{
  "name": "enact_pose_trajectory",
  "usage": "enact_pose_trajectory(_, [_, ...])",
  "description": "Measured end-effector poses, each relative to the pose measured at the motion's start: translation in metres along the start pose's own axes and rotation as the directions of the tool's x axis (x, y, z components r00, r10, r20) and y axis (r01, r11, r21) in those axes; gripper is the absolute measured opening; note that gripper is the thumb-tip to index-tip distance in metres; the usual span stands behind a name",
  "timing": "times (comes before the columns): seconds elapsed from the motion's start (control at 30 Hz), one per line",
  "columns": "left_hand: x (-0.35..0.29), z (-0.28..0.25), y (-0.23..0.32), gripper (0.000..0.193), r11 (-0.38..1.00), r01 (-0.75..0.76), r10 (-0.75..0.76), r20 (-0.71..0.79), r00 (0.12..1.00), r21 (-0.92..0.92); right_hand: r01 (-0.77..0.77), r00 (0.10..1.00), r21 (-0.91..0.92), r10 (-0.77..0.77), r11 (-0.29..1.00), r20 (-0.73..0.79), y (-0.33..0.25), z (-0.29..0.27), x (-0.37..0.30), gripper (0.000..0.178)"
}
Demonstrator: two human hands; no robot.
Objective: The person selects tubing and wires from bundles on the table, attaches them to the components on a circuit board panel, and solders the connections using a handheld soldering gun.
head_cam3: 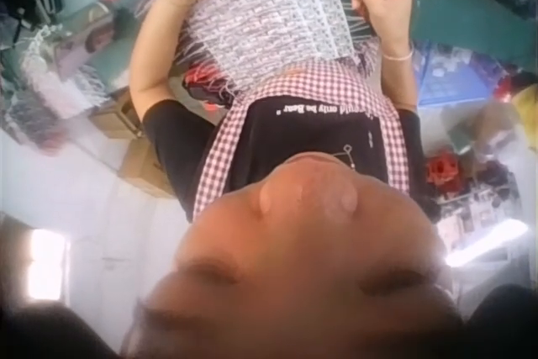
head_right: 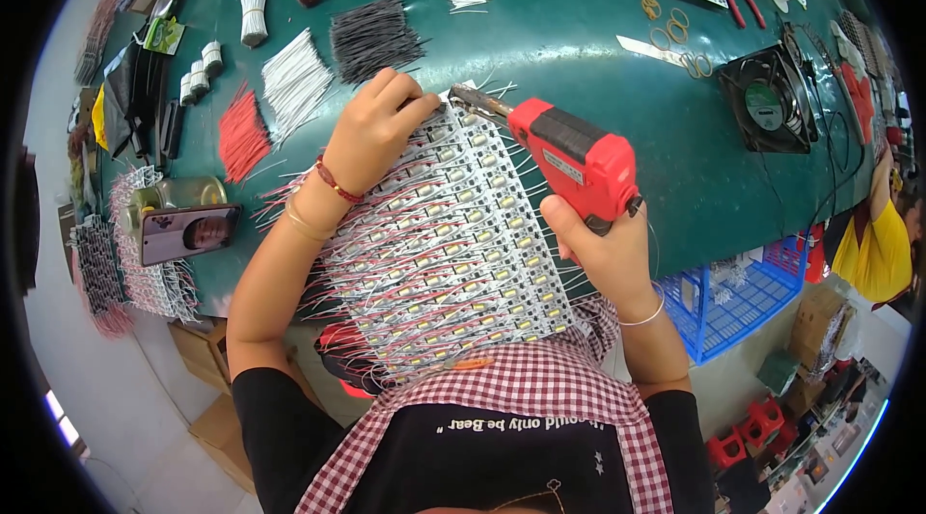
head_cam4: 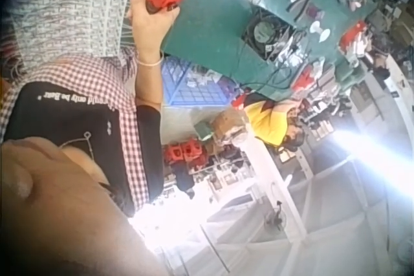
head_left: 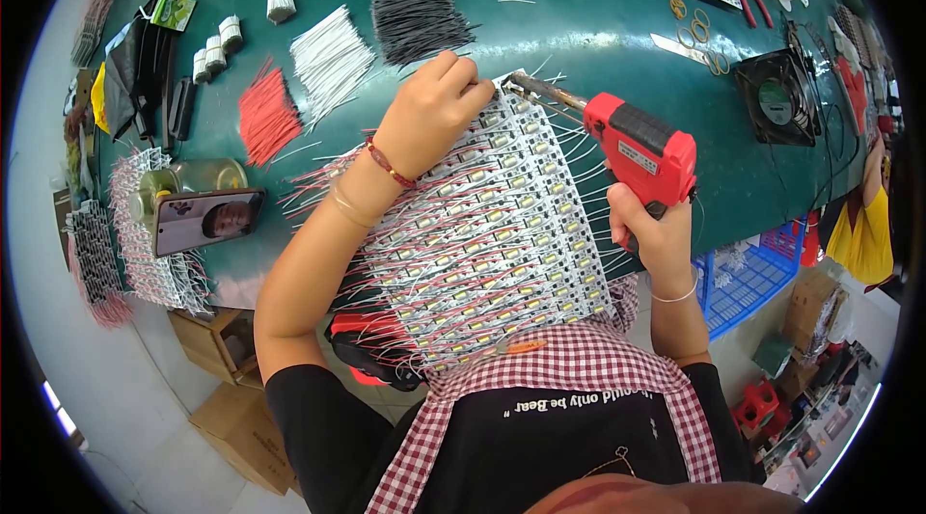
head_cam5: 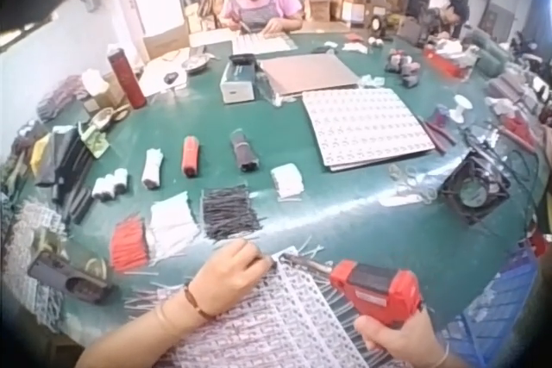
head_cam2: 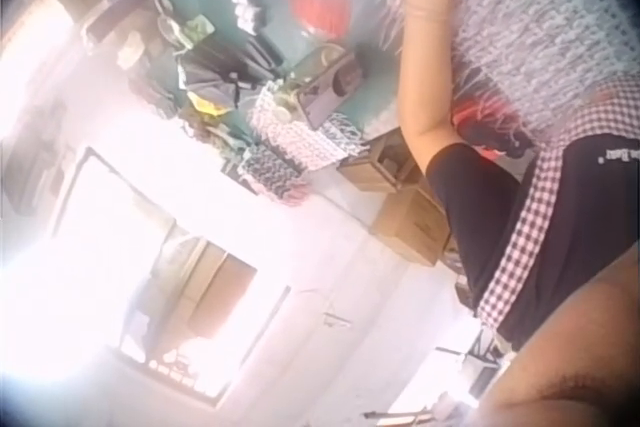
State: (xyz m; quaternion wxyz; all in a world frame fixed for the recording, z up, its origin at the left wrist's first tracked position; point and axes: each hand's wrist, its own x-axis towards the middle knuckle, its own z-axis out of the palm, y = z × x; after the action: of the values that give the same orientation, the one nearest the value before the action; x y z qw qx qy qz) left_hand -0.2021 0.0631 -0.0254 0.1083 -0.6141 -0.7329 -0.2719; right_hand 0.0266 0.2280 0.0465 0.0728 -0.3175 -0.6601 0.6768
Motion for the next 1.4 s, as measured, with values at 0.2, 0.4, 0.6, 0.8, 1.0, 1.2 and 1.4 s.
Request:
enact_pose_trajectory(0.2, [0.001, -0.002, 0.001, 0.025, 1.0, 0.014, -0.014, 0.007, 1.0, -0.011, -0.039, 0.999, 0.004, 0.039, 0.999, -0.011, -0.004, 0.003, 0.0, 0.016])
enact_pose_trajectory(0.4, [0.0, 0.0, 0.0, 0.026, 1.0, 0.001, -0.001, -0.003, 1.0, 0.002, -0.073, 0.997, -0.027, 0.073, 0.997, -0.001, -0.004, 0.003, 0.0, 0.015])
enact_pose_trajectory(0.6, [0.001, 0.0, 0.001, 0.025, 1.0, -0.01, 0.01, -0.012, 1.0, 0.02, -0.043, 0.999, -0.038, 0.043, 0.998, -0.022, -0.005, 0.005, -0.003, 0.014])
enact_pose_trajectory(0.8, [0.0, 0.001, 0.001, 0.024, 0.999, -0.019, 0.02, -0.018, 1.0, 0.031, -0.026, 0.999, -0.08, 0.022, 0.996, -0.045, -0.006, 0.007, -0.003, 0.013])
enact_pose_trajectory(1.0, [0.002, 0.001, 0.002, 0.024, 0.998, -0.035, 0.036, -0.027, 0.999, 0.05, 0.136, 0.99, -0.232, -0.142, 0.963, -0.009, 0.006, 0.005, 0.0, 0.015])
enact_pose_trajectory(1.2, [0.001, 0.0, 0.002, 0.02, 0.996, -0.04, 0.041, -0.007, 0.999, 0.078, 0.003, 0.996, -0.079, -0.01, 0.997, -0.086, -0.006, 0.007, -0.008, 0.018])
enact_pose_trajectory(1.4, [0.0, 0.001, 0.002, 0.017, 0.992, -0.055, 0.053, 0.016, 0.998, 0.118, -0.003, 0.998, -0.028, 0.001, 1.0, -0.064, -0.005, 0.005, -0.008, 0.017])
